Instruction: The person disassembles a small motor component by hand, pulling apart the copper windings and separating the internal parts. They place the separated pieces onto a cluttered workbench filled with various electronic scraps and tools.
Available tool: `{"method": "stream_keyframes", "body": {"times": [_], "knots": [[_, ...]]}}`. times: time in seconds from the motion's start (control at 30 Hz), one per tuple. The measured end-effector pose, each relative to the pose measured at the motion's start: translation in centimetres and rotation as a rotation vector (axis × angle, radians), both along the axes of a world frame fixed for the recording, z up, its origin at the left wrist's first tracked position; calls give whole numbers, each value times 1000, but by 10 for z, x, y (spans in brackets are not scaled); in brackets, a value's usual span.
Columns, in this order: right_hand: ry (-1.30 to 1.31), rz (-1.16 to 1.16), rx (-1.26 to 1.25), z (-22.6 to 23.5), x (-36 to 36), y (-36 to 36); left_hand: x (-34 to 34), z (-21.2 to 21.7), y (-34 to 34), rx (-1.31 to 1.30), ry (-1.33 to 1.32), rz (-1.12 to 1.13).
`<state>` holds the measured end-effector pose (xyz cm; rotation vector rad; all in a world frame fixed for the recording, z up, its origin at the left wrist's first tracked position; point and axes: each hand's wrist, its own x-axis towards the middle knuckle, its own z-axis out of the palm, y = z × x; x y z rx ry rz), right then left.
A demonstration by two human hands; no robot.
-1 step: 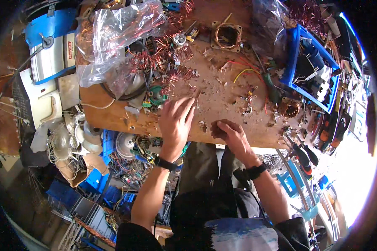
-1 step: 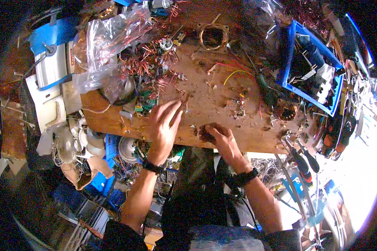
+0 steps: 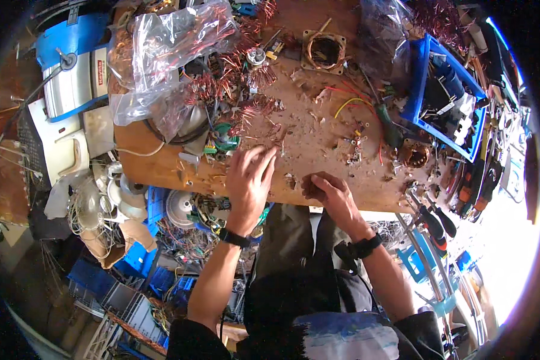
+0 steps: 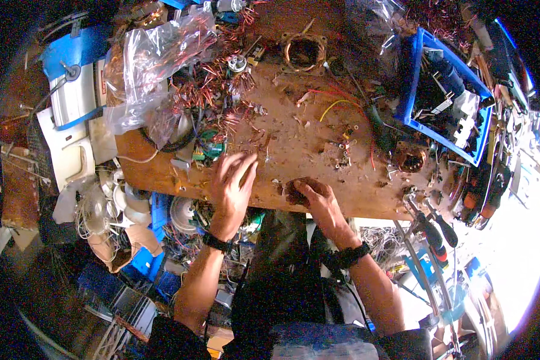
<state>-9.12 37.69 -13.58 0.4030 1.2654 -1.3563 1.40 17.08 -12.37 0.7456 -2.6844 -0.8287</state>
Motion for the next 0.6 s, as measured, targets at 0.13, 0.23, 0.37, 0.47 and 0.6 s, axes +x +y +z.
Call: {"method": "stream_keyframes", "body": {"times": [0.13,0.23,0.37,0.47,0.6], "knots": [[-5,3,-11,7,1,4,32,3,6,52,-198,42],[10,11,-8,5,2,7,29,-16,6,68,-149,152],[-2,-1,-31,0,-1,13,13,-25,-5,97,-167,200],[-7,-14,-29,4,-5,13,9,-20,-9,161,-206,182],[-4,-12,-20,5,-7,14,10,-21,-7,138,-194,211]]}}
